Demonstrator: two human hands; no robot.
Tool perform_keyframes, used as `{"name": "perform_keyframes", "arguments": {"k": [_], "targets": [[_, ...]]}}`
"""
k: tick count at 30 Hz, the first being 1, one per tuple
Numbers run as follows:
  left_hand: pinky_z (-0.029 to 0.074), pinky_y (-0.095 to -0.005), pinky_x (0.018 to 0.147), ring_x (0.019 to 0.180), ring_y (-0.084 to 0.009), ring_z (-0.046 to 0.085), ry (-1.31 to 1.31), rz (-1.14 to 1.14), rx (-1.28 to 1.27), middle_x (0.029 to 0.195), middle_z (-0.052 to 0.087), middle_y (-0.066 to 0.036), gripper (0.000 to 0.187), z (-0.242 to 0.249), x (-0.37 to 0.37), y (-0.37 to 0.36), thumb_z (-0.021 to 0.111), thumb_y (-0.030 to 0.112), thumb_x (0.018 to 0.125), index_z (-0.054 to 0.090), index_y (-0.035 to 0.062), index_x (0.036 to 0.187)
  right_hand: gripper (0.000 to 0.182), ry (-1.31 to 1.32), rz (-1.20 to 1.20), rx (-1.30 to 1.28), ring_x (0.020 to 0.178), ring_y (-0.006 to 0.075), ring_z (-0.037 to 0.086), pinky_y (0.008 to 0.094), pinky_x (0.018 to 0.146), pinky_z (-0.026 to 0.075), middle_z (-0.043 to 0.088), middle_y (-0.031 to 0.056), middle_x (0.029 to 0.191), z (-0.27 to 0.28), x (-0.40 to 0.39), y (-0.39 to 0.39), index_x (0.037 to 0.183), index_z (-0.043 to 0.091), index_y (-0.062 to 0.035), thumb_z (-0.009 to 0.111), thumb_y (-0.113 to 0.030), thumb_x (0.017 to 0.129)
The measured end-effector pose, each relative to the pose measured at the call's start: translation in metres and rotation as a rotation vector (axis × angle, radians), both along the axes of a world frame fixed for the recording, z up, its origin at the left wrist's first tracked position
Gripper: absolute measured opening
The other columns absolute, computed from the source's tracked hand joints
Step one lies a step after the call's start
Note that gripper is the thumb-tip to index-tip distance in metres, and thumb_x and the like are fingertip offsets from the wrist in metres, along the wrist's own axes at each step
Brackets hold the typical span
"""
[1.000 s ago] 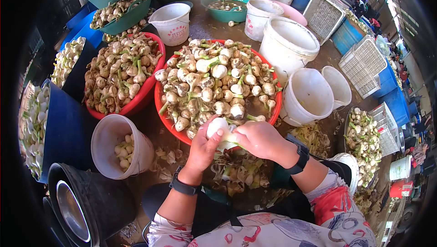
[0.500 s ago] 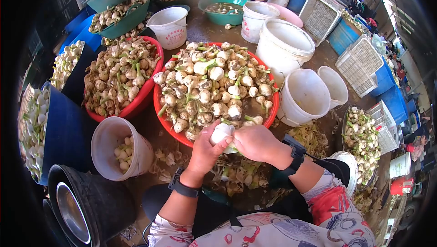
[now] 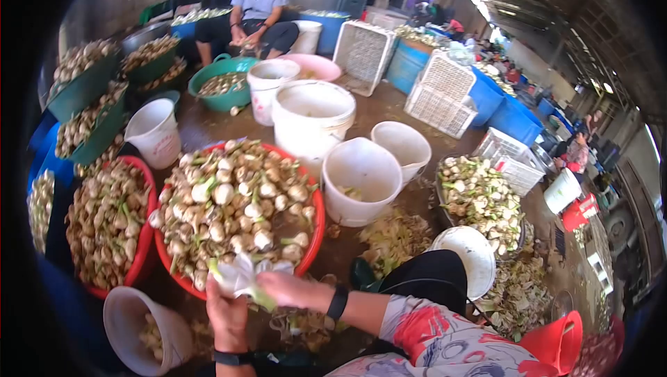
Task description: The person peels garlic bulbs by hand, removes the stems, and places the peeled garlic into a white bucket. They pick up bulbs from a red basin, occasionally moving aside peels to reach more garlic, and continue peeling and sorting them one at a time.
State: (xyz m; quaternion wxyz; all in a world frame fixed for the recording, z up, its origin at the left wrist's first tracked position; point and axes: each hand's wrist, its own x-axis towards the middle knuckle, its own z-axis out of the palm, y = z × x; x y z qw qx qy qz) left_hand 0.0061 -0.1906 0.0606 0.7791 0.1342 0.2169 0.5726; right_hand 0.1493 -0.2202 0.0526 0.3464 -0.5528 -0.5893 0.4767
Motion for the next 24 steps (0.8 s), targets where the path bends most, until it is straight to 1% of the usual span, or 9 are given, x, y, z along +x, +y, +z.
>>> {"name": "perform_keyframes", "arguments": {"k": [6, 7, 10, 11, 13, 15, 17, 19, 24], "targets": [[0.052, -0.0279, 0.06, 0.077, -0.0214, 0.058, 0.139, 0.1, -0.175, 0.086, 0.058, -0.01, 0.039, -0.001, -0.02, 0.01, 0.042, 0.039, 0.085, 0.048, 0.0034, 0.101, 0.025, -1.032, 0.466, -0.027, 0.064, 0.0297, 0.059, 0.0348, 0.058, 0.047, 0.059, 0.0129, 0.069, 0.01, 0.03, -0.014, 0.093, 0.056, -0.005, 0.05, -0.023, 0.077], [0.052, -0.0293, 0.062, 0.079, -0.0217, 0.058, 0.186, 0.057, -0.126, 0.088, 0.057, -0.01, 0.039, -0.005, -0.022, 0.011, 0.041, 0.038, 0.085, 0.047, 0.0037, 0.103, 0.037, -1.008, 0.418, -0.246, 0.076, 0.0307, 0.058, 0.0345, 0.069, 0.047, 0.06, 0.0161, 0.082, 0.013, 0.049, -0.003, 0.102, 0.053, -0.0035, 0.054, -0.029, 0.075], [0.048, -0.038, 0.071, 0.087, -0.0239, 0.055, 0.115, -0.113, -0.11, 0.099, 0.054, -0.011, 0.036, -0.015, 0.004, -0.002, 0.035, 0.033, 0.088, 0.044, 0.0037, 0.107, 0.055, -0.241, 0.003, 0.35, 0.099, 0.0243, 0.051, 0.0327, 0.083, 0.04, 0.05, 0.0209, 0.109, 0.023, 0.02, 0.012, 0.115, 0.044, -0.0007, 0.058, -0.035, 0.074], [0.047, -0.038, 0.074, 0.087, -0.0248, 0.055, 0.097, -0.156, -0.113, 0.099, 0.054, -0.011, 0.036, -0.019, 0.016, -0.007, 0.034, 0.032, 0.089, 0.044, 0.0033, 0.108, 0.044, 0.138, 0.005, 0.241, 0.093, 0.0224, 0.054, 0.03, 0.08, 0.04, 0.056, 0.0173, 0.1, 0.013, 0.006, 0.019, 0.105, 0.052, -0.0004, 0.053, -0.035, 0.078], [0.046, -0.0377, 0.073, 0.086, -0.0249, 0.055, 0.171, -0.397, -0.093, 0.097, 0.054, -0.011, 0.037, -0.02, 0.019, -0.015, 0.036, 0.033, 0.087, 0.044, 0.0026, 0.108, 0.035, 0.149, -0.133, 0.021, 0.08, 0.0239, 0.059, 0.0321, 0.07, 0.044, 0.061, 0.0154, 0.082, -0.02, 0.014, 0.044, 0.087, 0.058, 0.0003, 0.048, -0.033, 0.081], [0.047, -0.0374, 0.071, 0.084, -0.0248, 0.055, 0.269, -0.384, -0.218, 0.095, 0.055, -0.011, 0.037, -0.018, 0.018, -0.013, 0.038, 0.033, 0.086, 0.045, 0.0023, 0.107, 0.036, 0.063, -0.461, -0.002, 0.066, 0.028, 0.06, 0.0352, 0.059, 0.046, 0.06, 0.0152, 0.068, -0.055, 0.042, 0.084, 0.071, 0.059, -0.0007, 0.044, -0.032, 0.082], [0.047, -0.0371, 0.07, 0.083, -0.0246, 0.056, 0.354, -0.36, -0.35, 0.093, 0.055, -0.012, 0.038, -0.02, 0.018, -0.015, 0.04, 0.033, 0.085, 0.045, 0.0021, 0.107, 0.033, -0.55, -0.759, 0.258, 0.061, 0.0329, 0.058, 0.0396, 0.054, 0.045, 0.058, 0.0186, 0.065, -0.062, 0.096, 0.103, 0.071, 0.058, -0.0005, 0.046, -0.031, 0.079], [0.047, -0.0355, 0.067, 0.08, -0.0241, 0.056, 0.447, -0.387, -0.26, 0.09, 0.056, -0.012, 0.037, -0.026, 0.017, -0.014, 0.042, 0.031, 0.084, 0.046, 0.0013, 0.105, 0.032, -0.542, -0.871, 0.22, 0.064, 0.0358, 0.056, 0.0422, 0.056, 0.044, 0.057, 0.0213, 0.068, -0.103, 0.119, 0.114, 0.073, 0.058, -0.0003, 0.047, -0.03, 0.076], [0.047, -0.0312, 0.064, 0.073, -0.0205, 0.057, 0.488, -0.393, -0.257, 0.087, 0.057, -0.009, 0.03, -0.023, 0.022, -0.002, 0.044, 0.024, 0.083, 0.047, 0.0032, 0.104, 0.026, -0.943, -0.312, 0.161, 0.071, 0.0351, 0.056, 0.0438, 0.064, 0.044, 0.058, 0.0173, 0.075, -0.111, 0.124, 0.112, 0.072, 0.059, -0.0005, 0.048, -0.024, 0.074]]}}
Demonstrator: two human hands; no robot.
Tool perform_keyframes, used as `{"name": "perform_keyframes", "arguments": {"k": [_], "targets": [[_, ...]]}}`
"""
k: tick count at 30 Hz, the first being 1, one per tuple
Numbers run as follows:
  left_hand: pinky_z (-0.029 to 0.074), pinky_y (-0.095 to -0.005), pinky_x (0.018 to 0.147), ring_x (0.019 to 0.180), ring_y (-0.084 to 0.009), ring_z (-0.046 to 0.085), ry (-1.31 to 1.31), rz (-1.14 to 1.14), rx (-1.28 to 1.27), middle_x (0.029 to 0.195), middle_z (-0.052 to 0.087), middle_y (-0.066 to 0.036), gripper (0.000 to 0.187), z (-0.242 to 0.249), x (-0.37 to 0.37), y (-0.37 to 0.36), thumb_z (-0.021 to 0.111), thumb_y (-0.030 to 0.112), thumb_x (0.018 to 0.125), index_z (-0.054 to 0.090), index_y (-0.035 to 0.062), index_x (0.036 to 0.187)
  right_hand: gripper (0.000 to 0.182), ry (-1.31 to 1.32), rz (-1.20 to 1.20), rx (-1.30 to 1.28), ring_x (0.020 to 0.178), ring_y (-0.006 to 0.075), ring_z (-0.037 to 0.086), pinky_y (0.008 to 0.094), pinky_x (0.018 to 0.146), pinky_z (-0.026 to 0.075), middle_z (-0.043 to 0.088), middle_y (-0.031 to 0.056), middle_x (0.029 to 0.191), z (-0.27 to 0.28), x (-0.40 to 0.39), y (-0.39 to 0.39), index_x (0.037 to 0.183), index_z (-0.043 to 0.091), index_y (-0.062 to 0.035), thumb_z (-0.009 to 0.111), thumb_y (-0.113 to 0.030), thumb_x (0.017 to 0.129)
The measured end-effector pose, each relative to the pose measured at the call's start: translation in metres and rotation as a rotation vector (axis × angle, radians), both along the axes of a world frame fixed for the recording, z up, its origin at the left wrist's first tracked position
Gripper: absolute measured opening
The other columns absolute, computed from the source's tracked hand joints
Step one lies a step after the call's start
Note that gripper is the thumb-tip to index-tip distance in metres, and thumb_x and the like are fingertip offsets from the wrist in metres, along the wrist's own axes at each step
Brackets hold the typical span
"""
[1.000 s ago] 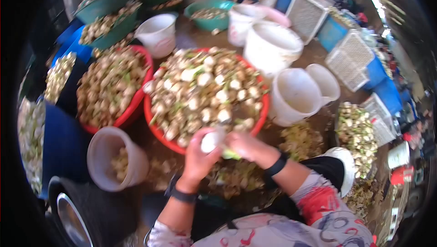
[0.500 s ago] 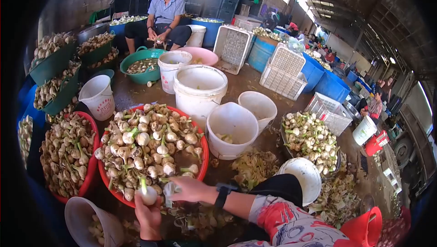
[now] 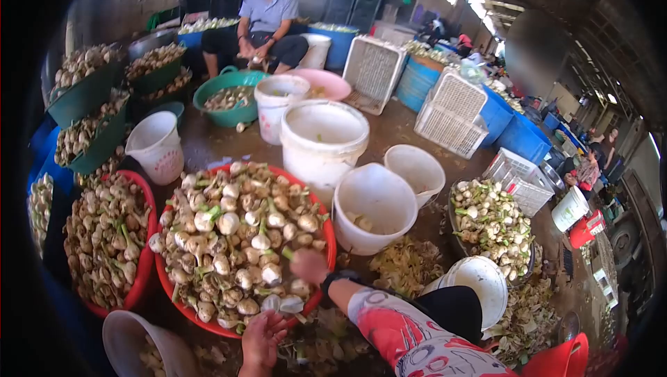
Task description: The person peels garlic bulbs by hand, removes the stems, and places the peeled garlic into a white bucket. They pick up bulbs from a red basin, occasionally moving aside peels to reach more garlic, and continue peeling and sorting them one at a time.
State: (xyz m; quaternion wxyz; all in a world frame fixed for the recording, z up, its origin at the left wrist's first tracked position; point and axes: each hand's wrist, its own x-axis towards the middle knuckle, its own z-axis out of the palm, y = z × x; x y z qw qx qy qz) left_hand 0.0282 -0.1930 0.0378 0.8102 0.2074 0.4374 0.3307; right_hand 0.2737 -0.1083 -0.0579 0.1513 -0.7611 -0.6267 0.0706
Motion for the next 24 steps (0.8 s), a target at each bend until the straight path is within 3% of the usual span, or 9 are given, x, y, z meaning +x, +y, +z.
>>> {"name": "perform_keyframes", "arguments": {"k": [3, 5, 7, 9, 14, 18, 20, 21, 24], "targets": [[0.046, -0.0334, 0.069, 0.079, -0.0221, 0.057, 0.012, -0.022, 0.021, 0.09, 0.058, -0.01, 0.027, 0.006, 0.007, 0.005, 0.045, 0.021, 0.084, 0.049, 0.0038, 0.104, 0.021, -0.032, -0.057, -0.051, 0.072, 0.0338, 0.057, 0.0431, 0.064, 0.045, 0.059, 0.0162, 0.076, 0.007, -0.023, 0.006, 0.072, 0.057, 0.0002, 0.048, -0.019, 0.074], [0.046, -0.0326, 0.07, 0.081, -0.0217, 0.056, -0.036, -0.052, -0.005, 0.091, 0.058, -0.01, 0.027, -0.008, 0.004, 0.011, 0.045, 0.021, 0.084, 0.049, 0.003, 0.103, 0.02, 0.039, 0.208, 0.368, 0.071, 0.0337, 0.057, 0.0415, 0.061, 0.046, 0.058, 0.017, 0.075, -0.002, -0.038, 0.003, 0.075, 0.054, 0.0002, 0.05, -0.019, 0.074], [0.045, -0.0321, 0.07, 0.082, -0.0207, 0.056, -0.003, -0.062, -0.023, 0.091, 0.056, -0.01, 0.027, -0.005, 0.01, 0.019, 0.045, 0.021, 0.084, 0.049, 0.0021, 0.104, 0.02, 0.283, -0.226, 0.215, 0.066, 0.0298, 0.056, 0.042, 0.059, 0.046, 0.058, 0.0151, 0.078, 0.008, -0.029, 0.005, 0.085, 0.053, -0.0016, 0.051, -0.019, 0.076], [0.045, -0.0318, 0.069, 0.081, -0.0197, 0.056, 0.021, -0.075, -0.05, 0.092, 0.056, -0.009, 0.027, -0.004, 0.012, 0.025, 0.044, 0.02, 0.084, 0.049, 0.0024, 0.104, 0.019, 1.393, -0.852, -0.081, 0.068, 0.0254, 0.056, 0.0397, 0.051, 0.046, 0.056, 0.0116, 0.081, 0.025, -0.005, 0.02, 0.087, 0.052, -0.0053, 0.051, -0.022, 0.078], [0.045, -0.0294, 0.069, 0.08, -0.0178, 0.055, 0.013, -0.105, -0.044, 0.092, 0.055, -0.008, 0.027, -0.008, 0.019, 0.034, 0.042, 0.02, 0.085, 0.048, 0.0023, 0.106, 0.031, 2.1, -0.4, 0.226, 0.076, 0.0256, 0.054, 0.0357, 0.053, 0.049, 0.055, 0.0092, 0.091, 0.108, 0.06, 0.088, 0.102, 0.049, -0.0078, 0.046, -0.032, 0.083], [0.044, -0.0299, 0.068, 0.081, -0.0184, 0.056, 0.012, -0.086, -0.045, 0.092, 0.056, -0.008, 0.026, -0.008, 0.021, 0.039, 0.043, 0.019, 0.085, 0.049, 0.003, 0.104, 0.036, 2.024, -0.112, 0.642, 0.082, 0.0288, 0.054, 0.0332, 0.067, 0.05, 0.055, 0.0131, 0.095, 0.189, 0.095, 0.136, 0.111, 0.043, -0.0063, 0.044, -0.032, 0.085], [0.044, -0.0297, 0.068, 0.08, -0.0183, 0.056, 0.015, -0.088, -0.036, 0.092, 0.056, -0.008, 0.026, -0.006, 0.024, 0.043, 0.043, 0.019, 0.085, 0.049, 0.0029, 0.104, 0.041, 0.242, -0.164, 0.104, 0.088, 0.0301, 0.054, 0.0331, 0.076, 0.046, 0.056, 0.0187, 0.095, 0.136, 0.114, 0.148, 0.113, 0.043, -0.0014, 0.047, -0.03, 0.083], [0.044, -0.0294, 0.068, 0.08, -0.0181, 0.056, 0.023, -0.088, -0.036, 0.092, 0.056, -0.009, 0.026, -0.007, 0.025, 0.044, 0.042, 0.019, 0.085, 0.049, 0.0027, 0.104, 0.051, -0.114, 0.223, -0.203, 0.089, 0.0352, 0.054, 0.038, 0.079, 0.043, 0.056, 0.0246, 0.093, 0.098, 0.11, 0.124, 0.094, 0.051, 0.0078, 0.049, -0.04, 0.079], [0.044, -0.0292, 0.068, 0.081, -0.0178, 0.056, 0.041, -0.092, -0.022, 0.091, 0.057, -0.009, 0.026, -0.006, 0.031, 0.049, 0.042, 0.019, 0.085, 0.049, 0.0025, 0.104, 0.048, -0.089, -0.035, -0.374, 0.089, 0.0343, 0.055, 0.0428, 0.077, 0.042, 0.057, 0.0209, 0.095, 0.057, 0.069, 0.081, 0.096, 0.053, -0.0015, 0.05, -0.044, 0.073]]}}
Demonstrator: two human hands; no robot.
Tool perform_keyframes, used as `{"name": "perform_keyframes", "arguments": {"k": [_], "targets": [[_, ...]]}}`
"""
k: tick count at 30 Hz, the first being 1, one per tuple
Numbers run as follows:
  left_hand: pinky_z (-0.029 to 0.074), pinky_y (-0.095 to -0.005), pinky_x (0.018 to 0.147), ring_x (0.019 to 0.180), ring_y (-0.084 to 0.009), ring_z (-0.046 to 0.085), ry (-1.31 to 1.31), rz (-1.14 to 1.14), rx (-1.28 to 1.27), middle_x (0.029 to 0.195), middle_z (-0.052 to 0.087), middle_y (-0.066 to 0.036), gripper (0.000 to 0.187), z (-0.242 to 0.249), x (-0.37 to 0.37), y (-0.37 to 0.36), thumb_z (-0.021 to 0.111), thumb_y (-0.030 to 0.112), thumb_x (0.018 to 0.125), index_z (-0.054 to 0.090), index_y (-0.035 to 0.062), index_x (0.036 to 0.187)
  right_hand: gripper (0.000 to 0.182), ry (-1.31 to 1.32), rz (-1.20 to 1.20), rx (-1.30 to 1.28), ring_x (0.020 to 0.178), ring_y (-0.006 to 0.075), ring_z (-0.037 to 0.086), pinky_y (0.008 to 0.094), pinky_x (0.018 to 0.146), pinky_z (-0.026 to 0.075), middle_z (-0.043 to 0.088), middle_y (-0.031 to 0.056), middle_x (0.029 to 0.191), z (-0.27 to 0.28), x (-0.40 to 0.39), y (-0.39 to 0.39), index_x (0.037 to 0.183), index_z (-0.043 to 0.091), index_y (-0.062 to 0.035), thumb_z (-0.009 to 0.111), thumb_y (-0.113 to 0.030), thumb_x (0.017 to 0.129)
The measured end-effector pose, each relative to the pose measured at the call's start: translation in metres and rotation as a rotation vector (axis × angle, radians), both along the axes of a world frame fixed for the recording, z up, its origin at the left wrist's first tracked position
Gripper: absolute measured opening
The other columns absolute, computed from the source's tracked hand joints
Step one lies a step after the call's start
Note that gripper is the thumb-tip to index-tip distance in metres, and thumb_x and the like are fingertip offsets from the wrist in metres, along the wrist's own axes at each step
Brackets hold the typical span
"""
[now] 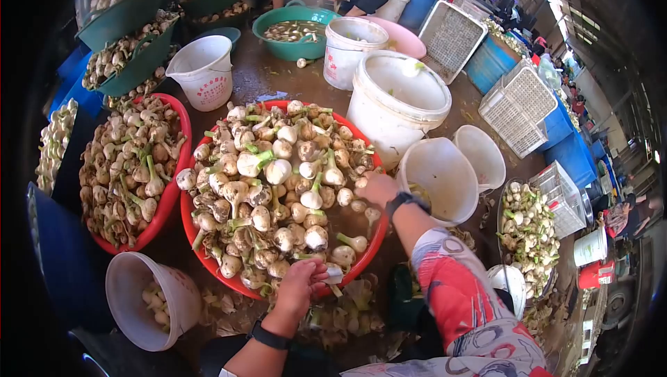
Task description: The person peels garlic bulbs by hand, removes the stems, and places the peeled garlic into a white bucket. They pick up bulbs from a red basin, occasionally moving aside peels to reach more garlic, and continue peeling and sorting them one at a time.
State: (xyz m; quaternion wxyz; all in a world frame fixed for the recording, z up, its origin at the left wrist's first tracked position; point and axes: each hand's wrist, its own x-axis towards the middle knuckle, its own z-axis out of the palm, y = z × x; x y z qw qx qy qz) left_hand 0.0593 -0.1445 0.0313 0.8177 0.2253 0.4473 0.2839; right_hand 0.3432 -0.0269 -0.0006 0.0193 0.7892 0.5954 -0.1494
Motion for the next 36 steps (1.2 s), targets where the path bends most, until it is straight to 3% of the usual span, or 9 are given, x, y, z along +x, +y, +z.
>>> {"name": "perform_keyframes", "arguments": {"k": [8, 12, 16, 18, 21, 26, 31, 33, 36], "targets": [[0.044, -0.0244, 0.066, 0.079, -0.0126, 0.055, 0.045, -0.009, 0.076, 0.091, 0.057, -0.006, 0.024, -0.005, 0.007, -0.006, 0.045, 0.02, 0.085, 0.049, 0.0033, 0.102, 0.041, 0.085, -0.297, 0.319, 0.079, 0.0347, 0.058, 0.0415, 0.069, 0.045, 0.059, 0.021, 0.085, 0.008, -0.055, -0.064, 0.096, 0.052, -0.0038, 0.047, -0.039, 0.075], [0.044, -0.0266, 0.066, 0.079, -0.0129, 0.055, -0.04, 0.009, 0.096, 0.087, 0.057, -0.005, 0.025, 0.011, 0.01, -0.014, 0.048, 0.021, 0.083, 0.05, 0.0038, 0.101, 0.027, -0.086, 0.478, 0.271, 0.065, 0.0287, 0.06, 0.0408, 0.051, 0.047, 0.059, 0.0197, 0.075, -0.013, -0.086, -0.084, 0.076, 0.055, -0.007, 0.047, -0.032, 0.073], [0.042, -0.0251, 0.061, 0.07, -0.0122, 0.051, -0.049, -0.096, 0.153, 0.082, 0.052, -0.001, 0.029, -0.017, 0.004, -0.015, 0.049, 0.028, 0.081, 0.049, 0.009, 0.103, 0.022, 0.045, 0.184, 0.152, 0.064, 0.0277, 0.061, 0.0403, 0.054, 0.047, 0.061, 0.0119, 0.069, -0.04, -0.075, -0.064, 0.06, 0.062, -0.0104, 0.047, -0.023, 0.07], [0.044, -0.028, 0.066, 0.077, -0.0165, 0.053, -0.013, -0.061, 0.183, 0.089, 0.054, -0.004, 0.033, -0.015, -0.007, -0.024, 0.048, 0.031, 0.081, 0.048, 0.0089, 0.106, 0.022, -0.003, -0.248, 0.148, 0.069, 0.0274, 0.061, 0.0399, 0.057, 0.047, 0.061, 0.0127, 0.074, -0.041, -0.112, -0.057, 0.083, 0.06, -0.0043, 0.046, -0.019, 0.073], [0.042, -0.034, 0.08, 0.092, -0.0218, 0.053, 0.03, -0.055, 0.099, 0.103, 0.055, -0.009, 0.032, 0.011, -0.008, -0.036, 0.048, 0.024, 0.085, 0.048, 0.005, 0.111, 0.02, 0.091, 0.147, 0.156, 0.071, 0.0253, 0.061, 0.0376, 0.055, 0.047, 0.061, 0.0106, 0.076, -0.04, -0.094, -0.084, 0.086, 0.054, -0.0037, 0.05, -0.018, 0.073], [0.04, -0.0367, 0.083, 0.098, -0.0244, 0.05, 0.03, -0.056, 0.141, 0.109, 0.051, -0.013, 0.037, -0.003, -0.015, -0.031, 0.044, 0.026, 0.086, 0.042, 0.0028, 0.115, 0.016, 0.291, -0.047, 0.564, 0.065, 0.0282, 0.06, 0.0382, 0.053, 0.045, 0.06, 0.0141, 0.069, -0.005, -0.094, -0.085, 0.064, 0.059, -0.0058, 0.052, -0.019, 0.071], [0.035, -0.0402, 0.09, 0.106, -0.029, 0.042, -0.088, 0.206, 0.644, 0.117, 0.042, -0.016, 0.052, 0.024, 0.001, -0.04, 0.039, 0.037, 0.087, 0.031, -0.0014, 0.121, 0.014, 0.912, -0.112, 0.538, 0.059, 0.0279, 0.057, 0.0383, 0.051, 0.042, 0.058, 0.0161, 0.071, 0.067, -0.174, -0.149, 0.064, 0.053, -0.002, 0.051, -0.013, 0.071], [0.037, -0.0426, 0.088, 0.106, -0.0312, 0.043, 0.003, 0.248, 0.668, 0.116, 0.042, -0.017, 0.055, -0.051, -0.025, -0.019, 0.04, 0.038, 0.087, 0.029, -0.0031, 0.121, 0.019, 1.183, -0.309, 0.564, 0.058, 0.0288, 0.056, 0.0381, 0.05, 0.041, 0.056, 0.0186, 0.066, 0.064, -0.199, -0.165, 0.056, 0.053, 0.0009, 0.054, -0.015, 0.066], [0.044, -0.0448, 0.077, 0.099, -0.0362, 0.047, 1.16, 0.199, 1.768, 0.118, 0.041, -0.021, 0.052, -0.074, -0.049, -0.011, 0.044, 0.04, 0.084, 0.037, 0.0032, 0.121, 0.043, 1.197, 0.012, 0.461, 0.045, 0.0258, 0.055, 0.0357, 0.047, 0.043, 0.052, 0.0164, 0.047, 0.025, -0.197, -0.157, 0.051, 0.052, 0.0032, 0.04, -0.025, 0.082]]}}
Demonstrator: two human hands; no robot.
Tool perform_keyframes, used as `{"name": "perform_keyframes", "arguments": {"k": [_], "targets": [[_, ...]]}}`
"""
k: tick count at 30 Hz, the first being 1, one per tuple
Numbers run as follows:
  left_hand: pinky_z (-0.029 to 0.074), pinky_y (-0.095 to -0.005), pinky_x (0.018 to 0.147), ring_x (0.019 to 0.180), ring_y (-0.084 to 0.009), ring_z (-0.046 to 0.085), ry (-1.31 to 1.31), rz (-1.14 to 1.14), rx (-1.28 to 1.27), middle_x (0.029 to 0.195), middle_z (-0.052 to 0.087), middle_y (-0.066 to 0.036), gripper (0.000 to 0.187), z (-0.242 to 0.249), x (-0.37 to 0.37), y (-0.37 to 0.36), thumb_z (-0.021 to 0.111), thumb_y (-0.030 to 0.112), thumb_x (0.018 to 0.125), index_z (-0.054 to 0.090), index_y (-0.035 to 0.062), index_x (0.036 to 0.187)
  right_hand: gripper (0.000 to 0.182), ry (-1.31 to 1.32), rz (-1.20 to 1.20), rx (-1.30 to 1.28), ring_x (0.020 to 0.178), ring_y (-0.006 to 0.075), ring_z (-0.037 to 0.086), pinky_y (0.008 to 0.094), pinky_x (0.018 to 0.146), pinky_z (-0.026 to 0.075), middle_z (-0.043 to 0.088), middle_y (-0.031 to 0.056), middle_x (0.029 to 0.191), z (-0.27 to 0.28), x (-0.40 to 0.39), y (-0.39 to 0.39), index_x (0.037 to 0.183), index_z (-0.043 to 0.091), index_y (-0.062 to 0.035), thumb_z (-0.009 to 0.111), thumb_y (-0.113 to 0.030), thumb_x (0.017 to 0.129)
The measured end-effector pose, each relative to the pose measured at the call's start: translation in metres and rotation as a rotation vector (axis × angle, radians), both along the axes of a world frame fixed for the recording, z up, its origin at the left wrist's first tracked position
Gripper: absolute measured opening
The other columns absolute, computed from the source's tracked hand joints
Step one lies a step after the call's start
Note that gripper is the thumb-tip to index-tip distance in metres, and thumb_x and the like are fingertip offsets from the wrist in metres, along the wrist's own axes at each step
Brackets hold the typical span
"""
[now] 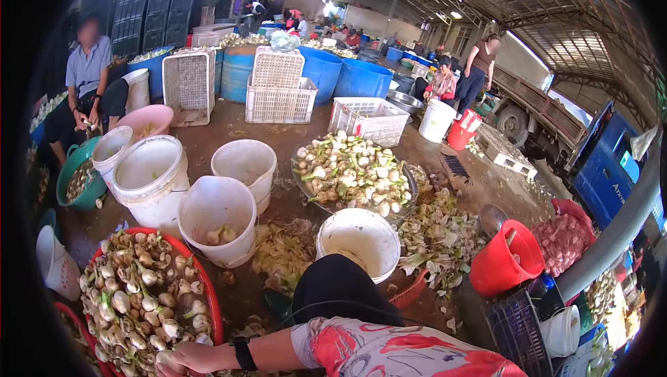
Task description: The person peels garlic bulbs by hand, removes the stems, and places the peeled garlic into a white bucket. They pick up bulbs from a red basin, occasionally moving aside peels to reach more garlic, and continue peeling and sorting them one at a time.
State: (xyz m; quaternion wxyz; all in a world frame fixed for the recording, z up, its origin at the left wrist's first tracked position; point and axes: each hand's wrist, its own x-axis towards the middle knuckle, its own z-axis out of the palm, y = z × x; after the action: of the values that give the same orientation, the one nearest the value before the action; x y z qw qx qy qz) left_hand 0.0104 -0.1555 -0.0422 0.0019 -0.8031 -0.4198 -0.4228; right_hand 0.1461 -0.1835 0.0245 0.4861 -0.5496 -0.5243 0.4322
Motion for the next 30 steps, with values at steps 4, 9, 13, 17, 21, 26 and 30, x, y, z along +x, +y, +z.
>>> {"name": "perform_keyframes", "arguments": {"k": [4, 9, 13, 17, 21, 26, 30], "targets": [[0.045, -0.0425, 0.075, 0.096, -0.0353, 0.05, -0.46, 0.072, -0.49, 0.112, 0.047, -0.02, 0.048, 0.05, 0.024, -0.03, 0.045, 0.039, 0.083, 0.044, 0.0033, 0.115, 0.04, 0.011, 0.136, -0.157, 0.046, 0.0254, 0.055, 0.0351, 0.047, 0.044, 0.053, 0.0159, 0.048, 0.006, 0.005, -0.011, 0.052, 0.053, 0.0041, 0.042, -0.023, 0.08], [0.044, -0.0402, 0.073, 0.085, -0.0358, 0.053, -0.477, 0.095, -0.615, 0.098, 0.055, -0.021, 0.044, 0.088, 0.031, -0.047, 0.045, 0.035, 0.084, 0.048, -0.0012, 0.109, 0.037, -0.127, 0.212, -0.322, 0.046, 0.0249, 0.056, 0.0344, 0.048, 0.044, 0.054, 0.0153, 0.049, 0.012, 0.016, -0.022, 0.054, 0.054, 0.0052, 0.045, -0.02, 0.078], [0.04, -0.0387, 0.079, 0.089, -0.0341, 0.05, -0.526, -0.016, -0.687, 0.102, 0.052, -0.026, 0.042, 0.122, 0.035, -0.061, 0.045, 0.029, 0.085, 0.045, -0.0058, 0.109, 0.016, -0.67, 0.213, 0.174, 0.06, 0.0338, 0.055, 0.0395, 0.053, 0.044, 0.055, 0.0205, 0.063, 0.025, 0.019, -0.037, 0.058, 0.058, 0.0043, 0.054, -0.011, 0.06], [0.039, -0.0375, 0.081, 0.091, -0.0325, 0.05, -0.475, -0.033, -0.61, 0.103, 0.052, -0.024, 0.043, 0.11, 0.029, -0.058, 0.046, 0.027, 0.086, 0.043, -0.0082, 0.11, 0.02, -0.611, 0.069, -0.078, 0.063, 0.0347, 0.056, 0.0414, 0.055, 0.044, 0.055, 0.0204, 0.062, 0.034, 0.012, -0.042, 0.06, 0.059, 0.0034, 0.052, -0.015, 0.064], [0.023, -0.04, 0.098, 0.117, -0.0261, 0.032, -1.301, -0.248, -1.217, 0.132, 0.028, -0.014, 0.064, 0.055, 0.006, -0.026, 0.042, 0.046, 0.083, 0.024, 0.0065, 0.13, 0.023, -0.755, 0.223, -0.055, 0.066, 0.0346, 0.057, 0.0429, 0.057, 0.045, 0.057, 0.0207, 0.065, 0.036, 0.026, -0.043, 0.071, 0.058, 0.0042, 0.049, -0.016, 0.068], [0.041, -0.0413, 0.085, 0.099, -0.0244, 0.051, -1.739, -0.446, -1.392, 0.107, 0.053, -0.013, 0.044, 0.122, -0.01, -0.02, 0.041, 0.034, 0.082, 0.046, 0.0037, 0.114, 0.02, -1.057, 0.327, -0.454, 0.063, 0.0277, 0.059, 0.0395, 0.057, 0.047, 0.061, 0.0116, 0.074, -0.007, 0.079, -0.084, 0.068, 0.063, -0.0097, 0.056, -0.028, 0.066], [0.039, -0.0358, 0.086, 0.092, -0.0282, 0.054, -1.713, -0.6, -1.348, 0.098, 0.058, -0.016, 0.043, 0.086, 0.003, -0.019, 0.033, 0.031, 0.083, 0.054, -0.0029, 0.099, 0.015, -0.591, 0.257, 0.023, 0.065, 0.0257, 0.058, 0.0333, 0.056, 0.045, 0.058, 0.0121, 0.067, 0.052, 0.041, -0.033, 0.08, 0.056, -0.0028, 0.047, -0.014, 0.078]]}}
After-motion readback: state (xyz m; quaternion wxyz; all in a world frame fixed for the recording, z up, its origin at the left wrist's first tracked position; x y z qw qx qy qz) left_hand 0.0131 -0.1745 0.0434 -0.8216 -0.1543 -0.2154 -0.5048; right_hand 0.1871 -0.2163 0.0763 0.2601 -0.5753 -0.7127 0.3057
